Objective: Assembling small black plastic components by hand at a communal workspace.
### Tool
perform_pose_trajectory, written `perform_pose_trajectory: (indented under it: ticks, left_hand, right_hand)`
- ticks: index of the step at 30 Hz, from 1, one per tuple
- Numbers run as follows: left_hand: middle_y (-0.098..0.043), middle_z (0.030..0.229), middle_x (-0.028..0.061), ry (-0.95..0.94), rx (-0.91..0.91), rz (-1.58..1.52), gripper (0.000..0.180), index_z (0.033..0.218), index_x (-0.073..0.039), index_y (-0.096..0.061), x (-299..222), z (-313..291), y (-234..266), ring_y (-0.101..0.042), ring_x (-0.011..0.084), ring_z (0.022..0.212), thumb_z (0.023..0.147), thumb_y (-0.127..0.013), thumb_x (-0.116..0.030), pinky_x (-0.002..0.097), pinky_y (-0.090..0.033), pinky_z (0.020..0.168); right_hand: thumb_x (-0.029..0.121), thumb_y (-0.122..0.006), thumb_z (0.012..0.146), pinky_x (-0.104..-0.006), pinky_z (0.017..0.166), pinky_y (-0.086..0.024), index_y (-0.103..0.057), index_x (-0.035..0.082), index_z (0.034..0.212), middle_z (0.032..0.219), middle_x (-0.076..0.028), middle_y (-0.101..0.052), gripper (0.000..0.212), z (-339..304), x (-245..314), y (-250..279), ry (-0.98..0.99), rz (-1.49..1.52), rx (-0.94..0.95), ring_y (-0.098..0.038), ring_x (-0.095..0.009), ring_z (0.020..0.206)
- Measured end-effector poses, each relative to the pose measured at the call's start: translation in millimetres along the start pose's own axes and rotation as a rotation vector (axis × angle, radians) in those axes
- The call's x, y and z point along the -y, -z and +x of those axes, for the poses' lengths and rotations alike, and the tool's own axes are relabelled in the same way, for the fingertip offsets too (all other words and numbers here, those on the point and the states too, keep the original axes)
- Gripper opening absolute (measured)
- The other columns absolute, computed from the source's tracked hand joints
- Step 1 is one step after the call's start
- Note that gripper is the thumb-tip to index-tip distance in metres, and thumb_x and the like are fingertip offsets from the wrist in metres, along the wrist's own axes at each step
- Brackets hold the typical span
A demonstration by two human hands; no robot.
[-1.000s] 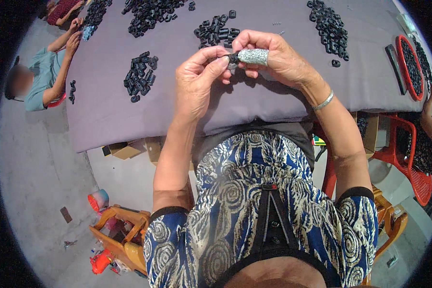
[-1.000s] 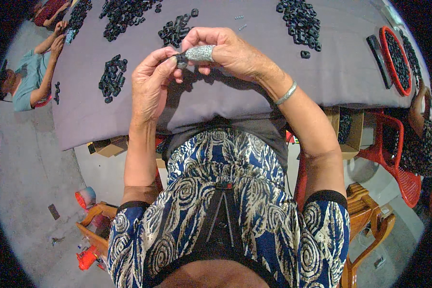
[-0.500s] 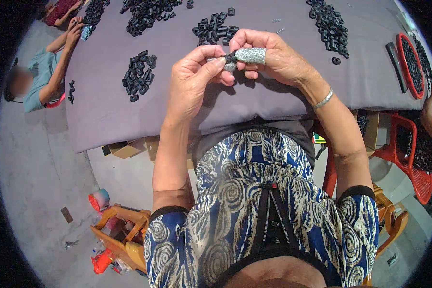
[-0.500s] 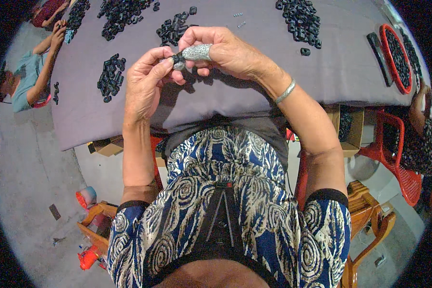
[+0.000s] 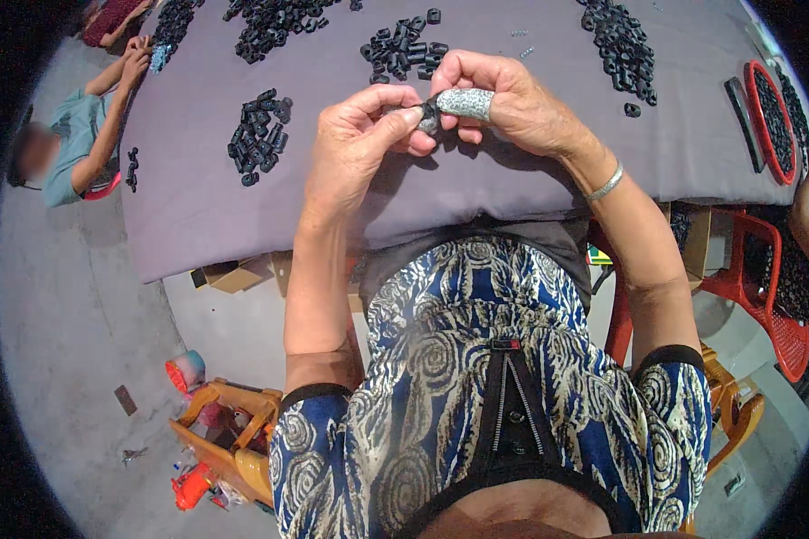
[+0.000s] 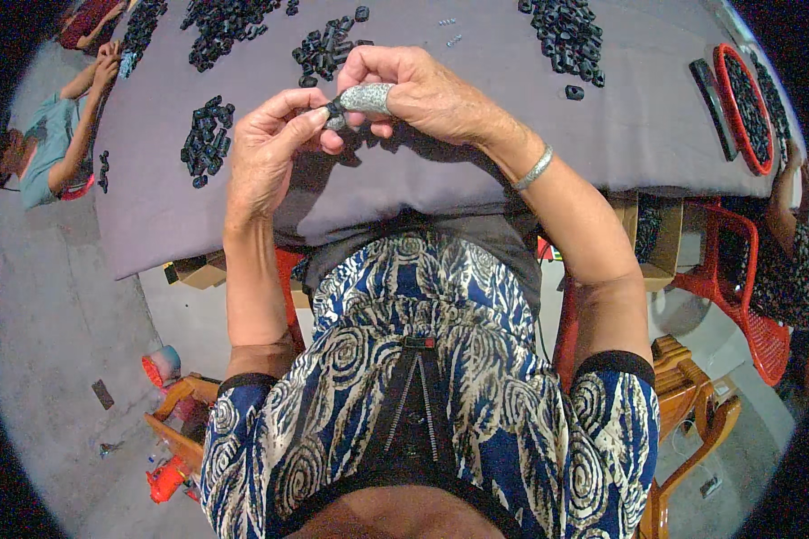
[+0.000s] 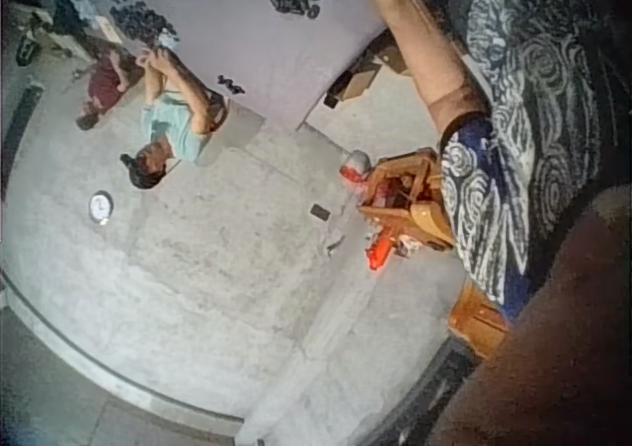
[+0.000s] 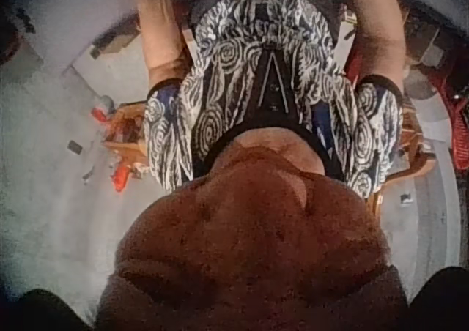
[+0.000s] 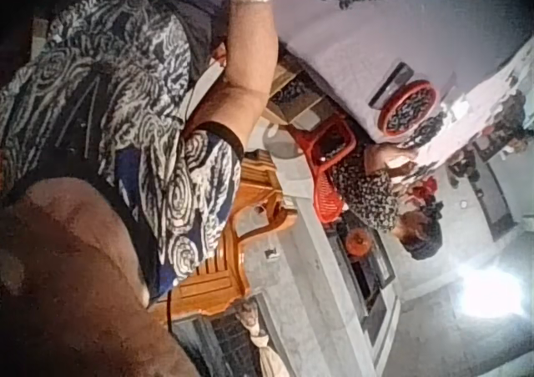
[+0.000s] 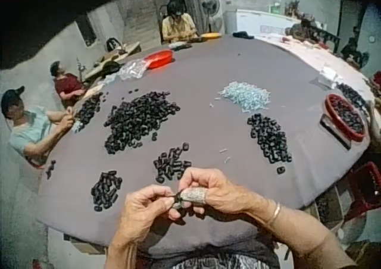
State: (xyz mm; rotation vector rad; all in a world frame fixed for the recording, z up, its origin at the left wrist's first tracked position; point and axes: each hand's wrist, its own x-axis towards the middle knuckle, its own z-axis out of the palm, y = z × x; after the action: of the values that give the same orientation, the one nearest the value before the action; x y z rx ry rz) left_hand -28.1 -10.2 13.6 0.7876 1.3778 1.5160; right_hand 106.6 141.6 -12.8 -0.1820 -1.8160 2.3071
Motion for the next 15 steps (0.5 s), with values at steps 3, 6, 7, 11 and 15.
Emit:
perform_pose_trajectory:
  ticks: [3,6,7,11,15]
  left_hand:
    - [-0.065,0.085,0.0086,0.044,0.002,-0.010,0.016,0.103,0.002,-0.062,-2.0,-0.8,-0.9,-0.065,0.0135,0.069,0.089,-0.061,-0.006,0.0281,-0.057,0.067]
    - [-0.066,0.086,0.0095,0.054,-0.015,0.015,0.017,0.104,0.003,-0.062,-1.1,0.2,-2.2,-0.065,0.0136,0.069,0.089,-0.061,-0.006,0.0276,-0.056,0.067]
    - [-0.066,0.085,0.0108,0.027,-0.020,0.021,0.016,0.103,0.003,-0.062,0.3,1.1,-1.9,-0.067,0.0153,0.071,0.089,-0.060,-0.005,0.0292,-0.057,0.065]
    - [-0.067,0.085,0.0124,0.010,0.031,0.030,0.015,0.102,0.004,-0.061,6.8,3.3,4.3,-0.068,0.0171,0.072,0.090,-0.060,-0.005,0.0301,-0.059,0.064]
    - [-0.067,0.086,0.0129,0.016,0.018,-0.004,0.016,0.103,0.004,-0.061,10.0,4.5,0.9,-0.068,0.0180,0.073,0.090,-0.059,-0.005,0.0304,-0.059,0.065]
  right_hand:
    - [0.019,-0.061,0.091,-0.0181,0.053,-0.043,-0.057,0.005,0.093,0.073,0.002,-0.057,0.015,-0.4,-0.8,0.4,0.009,-0.003,-0.007,-0.050,-0.004,0.060]
    - [0.020,-0.061,0.091,-0.0181,0.052,-0.042,-0.057,0.005,0.092,0.073,0.002,-0.056,0.016,0.1,-2.4,1.1,0.012,-0.006,-0.002,-0.050,-0.004,0.060]
    - [0.020,-0.061,0.091,-0.0181,0.052,-0.042,-0.057,0.005,0.092,0.072,0.002,-0.056,0.016,0.3,-2.8,0.8,0.008,-0.002,-0.004,-0.049,-0.004,0.060]
    - [0.020,-0.061,0.091,-0.0181,0.052,-0.042,-0.057,0.005,0.092,0.073,0.002,-0.056,0.016,0.2,0.2,-1.6,0.016,0.009,-0.027,-0.050,-0.004,0.060]
    - [0.020,-0.061,0.091,-0.0179,0.052,-0.042,-0.057,0.005,0.091,0.073,0.002,-0.057,0.016,-1.1,-0.4,2.1,-0.004,-0.023,-0.022,-0.050,-0.004,0.060]
